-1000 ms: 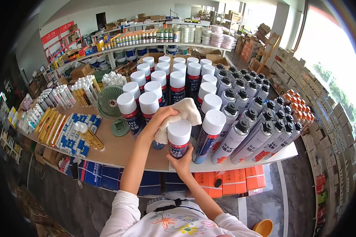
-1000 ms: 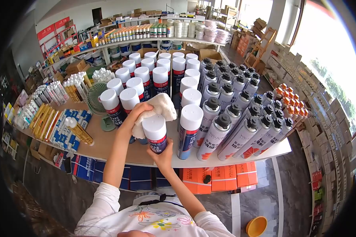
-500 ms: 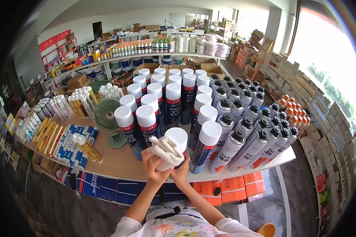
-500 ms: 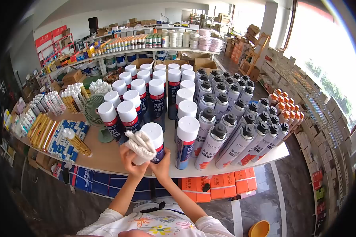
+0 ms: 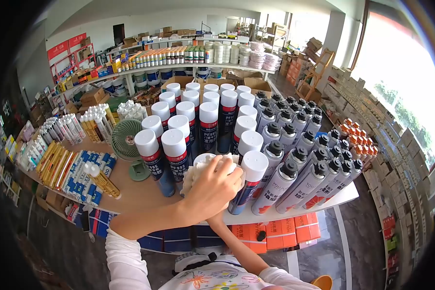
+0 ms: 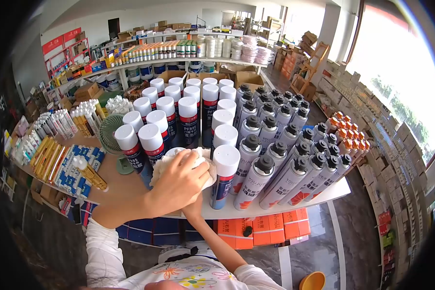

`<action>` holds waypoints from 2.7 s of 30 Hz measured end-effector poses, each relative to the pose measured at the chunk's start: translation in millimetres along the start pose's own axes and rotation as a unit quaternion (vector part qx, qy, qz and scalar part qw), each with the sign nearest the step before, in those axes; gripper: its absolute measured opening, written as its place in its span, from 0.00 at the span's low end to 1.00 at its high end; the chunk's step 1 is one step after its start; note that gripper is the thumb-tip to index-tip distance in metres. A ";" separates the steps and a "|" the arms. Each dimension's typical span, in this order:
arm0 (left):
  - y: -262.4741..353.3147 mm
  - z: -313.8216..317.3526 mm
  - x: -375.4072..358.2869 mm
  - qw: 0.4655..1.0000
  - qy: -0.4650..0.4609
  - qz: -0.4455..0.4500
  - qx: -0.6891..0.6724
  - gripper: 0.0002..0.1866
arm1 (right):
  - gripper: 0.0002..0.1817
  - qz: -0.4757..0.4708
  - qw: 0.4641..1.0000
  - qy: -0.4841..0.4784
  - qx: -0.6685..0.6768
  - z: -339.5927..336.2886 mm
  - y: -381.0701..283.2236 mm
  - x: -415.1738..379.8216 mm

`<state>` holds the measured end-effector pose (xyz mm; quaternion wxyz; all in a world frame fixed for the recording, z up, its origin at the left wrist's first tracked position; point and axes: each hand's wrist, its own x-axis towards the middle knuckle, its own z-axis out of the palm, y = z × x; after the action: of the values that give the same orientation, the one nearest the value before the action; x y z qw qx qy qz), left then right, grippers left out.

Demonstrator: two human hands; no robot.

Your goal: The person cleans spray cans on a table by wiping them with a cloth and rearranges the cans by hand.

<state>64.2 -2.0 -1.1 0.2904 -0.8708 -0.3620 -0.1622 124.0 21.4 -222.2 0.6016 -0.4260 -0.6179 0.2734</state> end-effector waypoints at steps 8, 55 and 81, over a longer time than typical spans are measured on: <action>-57.8 -13.4 35.1 0.934 -0.208 -0.028 -0.289 0.15 | 0.46 0.019 0.999 0.001 0.047 1.3 -13.2 8.6; 10.8 108.9 -106.6 0.686 0.380 -0.362 -0.503 0.19 | 0.52 0.050 0.997 -0.052 0.024 -15.5 -4.8 4.8; 31.5 98.6 -109.1 0.537 0.372 -0.458 -0.603 0.21 | 0.19 -0.141 0.986 -0.065 0.060 -43.3 -117.4 95.9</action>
<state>19.4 -16.9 -143.9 -0.3088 -0.4172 -0.3872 -0.7620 151.5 38.7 -68.0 0.6176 -0.2790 -0.6917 0.2497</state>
